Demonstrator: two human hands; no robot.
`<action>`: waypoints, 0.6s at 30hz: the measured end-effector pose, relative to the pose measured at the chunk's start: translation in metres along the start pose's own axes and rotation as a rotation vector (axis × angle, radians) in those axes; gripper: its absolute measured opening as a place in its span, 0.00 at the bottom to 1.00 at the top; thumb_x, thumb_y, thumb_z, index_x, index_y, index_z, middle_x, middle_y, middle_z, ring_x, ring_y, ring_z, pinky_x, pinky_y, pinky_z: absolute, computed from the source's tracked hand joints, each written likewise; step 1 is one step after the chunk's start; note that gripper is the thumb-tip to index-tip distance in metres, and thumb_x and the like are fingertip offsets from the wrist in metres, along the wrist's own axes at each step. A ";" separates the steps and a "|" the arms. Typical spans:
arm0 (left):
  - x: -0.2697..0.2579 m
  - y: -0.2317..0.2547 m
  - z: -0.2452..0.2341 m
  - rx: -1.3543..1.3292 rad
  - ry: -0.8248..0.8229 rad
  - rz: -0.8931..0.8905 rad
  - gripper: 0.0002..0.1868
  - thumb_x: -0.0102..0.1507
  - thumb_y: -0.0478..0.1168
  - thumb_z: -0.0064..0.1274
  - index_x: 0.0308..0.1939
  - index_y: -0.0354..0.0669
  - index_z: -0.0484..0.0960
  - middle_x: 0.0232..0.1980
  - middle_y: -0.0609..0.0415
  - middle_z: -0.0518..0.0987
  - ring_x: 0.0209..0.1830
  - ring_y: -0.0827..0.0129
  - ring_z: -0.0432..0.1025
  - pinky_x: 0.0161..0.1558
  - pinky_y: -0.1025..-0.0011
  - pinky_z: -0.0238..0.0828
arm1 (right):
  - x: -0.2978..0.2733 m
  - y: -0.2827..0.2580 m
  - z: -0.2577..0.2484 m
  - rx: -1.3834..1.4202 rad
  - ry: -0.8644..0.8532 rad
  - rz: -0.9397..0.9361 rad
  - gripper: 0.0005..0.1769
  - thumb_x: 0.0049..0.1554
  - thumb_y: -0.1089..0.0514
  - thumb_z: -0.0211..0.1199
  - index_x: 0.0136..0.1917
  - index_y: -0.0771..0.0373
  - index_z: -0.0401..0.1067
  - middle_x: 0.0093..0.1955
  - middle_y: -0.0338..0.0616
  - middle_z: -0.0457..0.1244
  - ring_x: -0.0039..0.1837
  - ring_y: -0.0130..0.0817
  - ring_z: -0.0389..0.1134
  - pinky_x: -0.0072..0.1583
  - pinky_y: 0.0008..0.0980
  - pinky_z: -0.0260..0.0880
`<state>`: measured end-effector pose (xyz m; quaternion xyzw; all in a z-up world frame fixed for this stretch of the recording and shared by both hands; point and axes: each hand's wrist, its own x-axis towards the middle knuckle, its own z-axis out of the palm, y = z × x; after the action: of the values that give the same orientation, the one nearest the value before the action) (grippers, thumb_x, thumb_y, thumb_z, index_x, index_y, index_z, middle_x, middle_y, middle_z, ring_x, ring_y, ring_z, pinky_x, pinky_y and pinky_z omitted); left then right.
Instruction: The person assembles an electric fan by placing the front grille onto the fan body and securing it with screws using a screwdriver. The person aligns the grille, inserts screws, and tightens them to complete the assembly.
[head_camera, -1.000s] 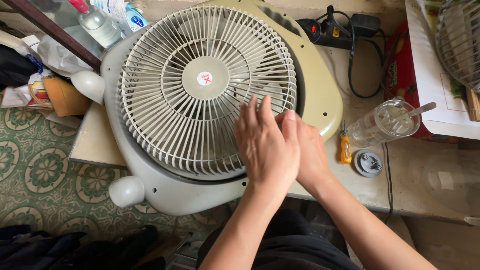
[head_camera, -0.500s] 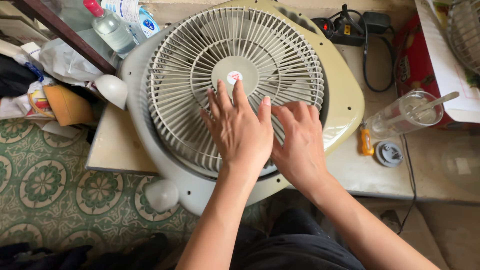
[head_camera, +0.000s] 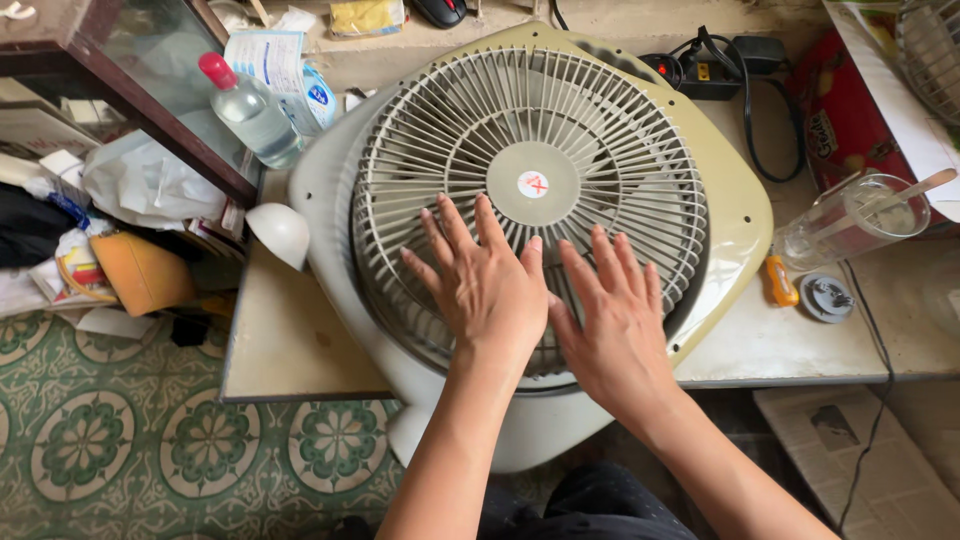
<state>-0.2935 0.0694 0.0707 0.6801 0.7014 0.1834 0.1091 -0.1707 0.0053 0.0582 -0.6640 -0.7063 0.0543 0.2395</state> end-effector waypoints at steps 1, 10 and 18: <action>0.003 -0.006 -0.002 -0.004 0.012 0.008 0.41 0.63 0.59 0.48 0.74 0.39 0.59 0.79 0.33 0.48 0.79 0.40 0.40 0.71 0.33 0.29 | 0.000 -0.003 0.002 -0.017 0.020 0.018 0.33 0.60 0.46 0.60 0.75 0.59 0.63 0.80 0.64 0.48 0.82 0.63 0.44 0.75 0.64 0.41; 0.026 -0.044 -0.014 0.039 0.023 0.073 0.41 0.64 0.58 0.48 0.75 0.39 0.57 0.79 0.31 0.45 0.80 0.39 0.35 0.71 0.33 0.25 | -0.007 -0.026 0.014 -0.108 0.066 0.144 0.34 0.62 0.43 0.56 0.76 0.58 0.62 0.80 0.65 0.48 0.82 0.64 0.42 0.74 0.64 0.40; 0.049 -0.054 -0.024 0.014 -0.050 0.019 0.42 0.64 0.60 0.47 0.76 0.43 0.56 0.80 0.34 0.43 0.81 0.43 0.35 0.72 0.33 0.28 | -0.014 -0.015 0.014 -0.102 0.127 0.311 0.37 0.60 0.42 0.58 0.78 0.59 0.59 0.81 0.67 0.46 0.82 0.64 0.42 0.75 0.63 0.41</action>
<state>-0.3547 0.1155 0.0750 0.6918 0.6933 0.1623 0.1199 -0.1903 -0.0067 0.0483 -0.7785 -0.5804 0.0126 0.2386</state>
